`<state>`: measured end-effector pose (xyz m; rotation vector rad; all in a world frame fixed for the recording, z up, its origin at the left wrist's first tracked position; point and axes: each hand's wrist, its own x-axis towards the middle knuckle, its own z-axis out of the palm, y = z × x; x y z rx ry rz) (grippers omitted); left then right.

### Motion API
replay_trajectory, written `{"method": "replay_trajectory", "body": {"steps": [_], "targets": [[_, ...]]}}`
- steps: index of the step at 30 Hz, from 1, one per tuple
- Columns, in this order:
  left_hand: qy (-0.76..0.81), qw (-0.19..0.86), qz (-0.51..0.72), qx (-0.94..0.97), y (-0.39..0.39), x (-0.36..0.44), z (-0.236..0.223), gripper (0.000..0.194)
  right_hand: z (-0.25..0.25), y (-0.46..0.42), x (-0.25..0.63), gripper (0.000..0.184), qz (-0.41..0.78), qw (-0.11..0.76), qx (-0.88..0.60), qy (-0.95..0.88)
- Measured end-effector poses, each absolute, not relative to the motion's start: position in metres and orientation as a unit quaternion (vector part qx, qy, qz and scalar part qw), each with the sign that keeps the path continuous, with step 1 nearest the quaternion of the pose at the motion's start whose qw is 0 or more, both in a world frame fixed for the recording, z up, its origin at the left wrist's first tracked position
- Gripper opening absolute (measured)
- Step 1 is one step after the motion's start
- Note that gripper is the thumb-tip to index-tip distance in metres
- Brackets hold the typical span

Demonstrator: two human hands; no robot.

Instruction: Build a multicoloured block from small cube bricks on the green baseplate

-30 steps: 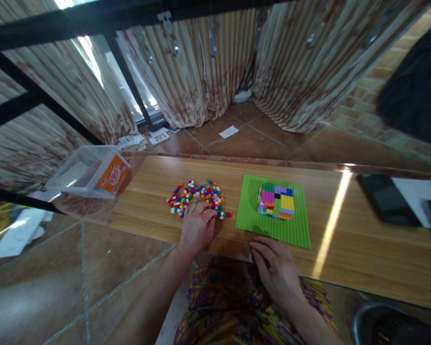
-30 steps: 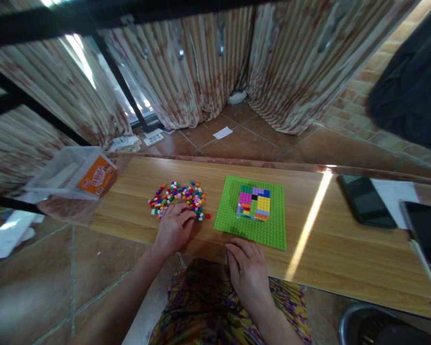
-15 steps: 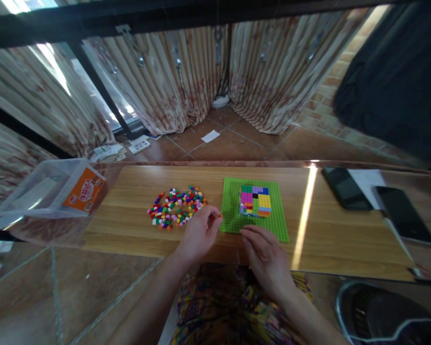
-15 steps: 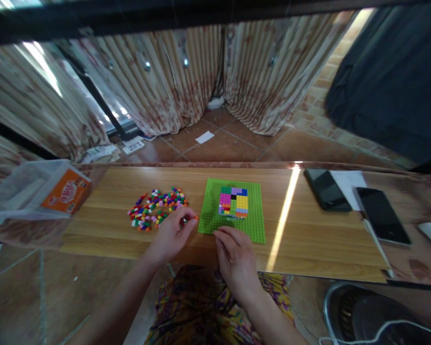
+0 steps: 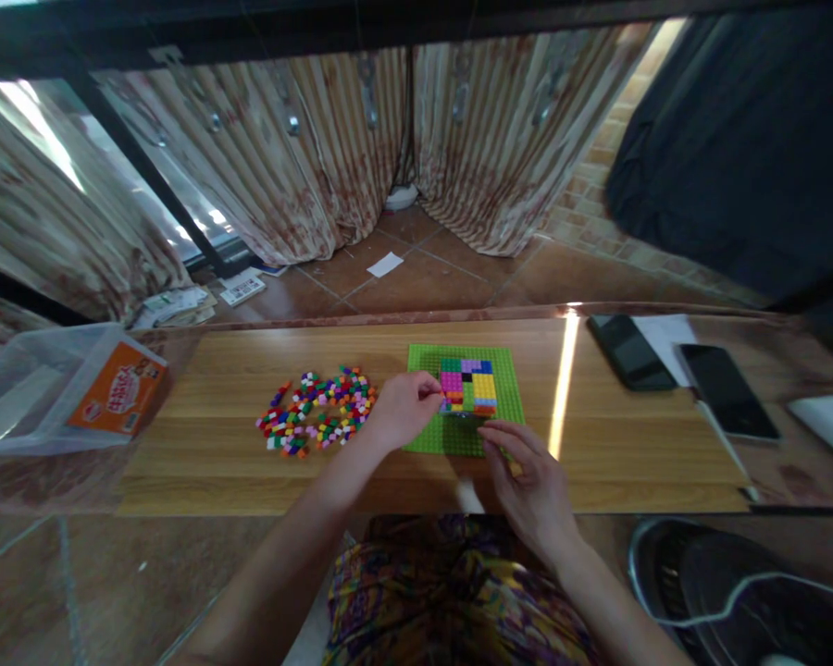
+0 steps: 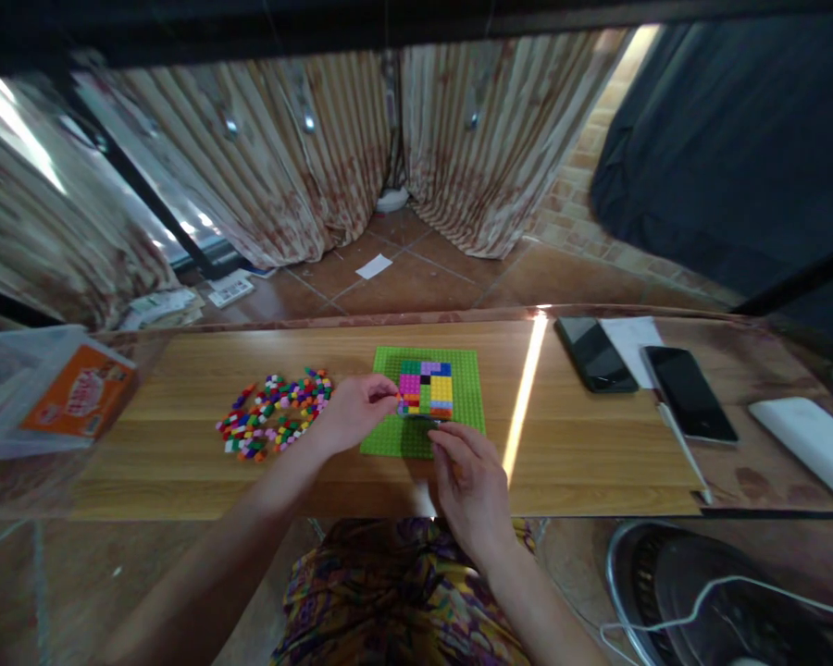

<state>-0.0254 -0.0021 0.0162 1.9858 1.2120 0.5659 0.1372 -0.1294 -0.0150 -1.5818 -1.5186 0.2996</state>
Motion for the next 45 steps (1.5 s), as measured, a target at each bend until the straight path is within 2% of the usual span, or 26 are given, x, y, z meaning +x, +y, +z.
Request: {"method": "replay_trajectory", "body": {"steps": [7, 21, 30, 39, 45], "targets": [[0.493, 0.335, 0.198, 0.778, -0.003, -0.023, 0.025, 0.015, -0.016, -0.128, 0.138, 0.017, 0.148, 0.45, -0.641, -0.604], [0.521, 0.246, 0.269, 0.771, -0.03, -0.014, 0.007, 0.017, -0.013, -0.119, 0.139, 0.018, 0.118, 0.451, -0.625, -0.626], [0.543, 0.324, 0.329, 0.702, -0.022, -0.012, 0.0, 0.013, -0.012, -0.113, 0.145, 0.018, 0.122, 0.461, -0.619, -0.624], [0.546, 0.428, 0.367, 0.619, -0.011, -0.006, -0.006, 0.011, -0.008, -0.091, 0.151, 0.019, 0.015, 0.393, -0.647, -0.653], [0.571, 0.408, 0.369, 0.61, -0.01, -0.001, -0.006, 0.012, -0.02, -0.085, 0.148, 0.023, 0.004, 0.361, -0.653, -0.666]]}}
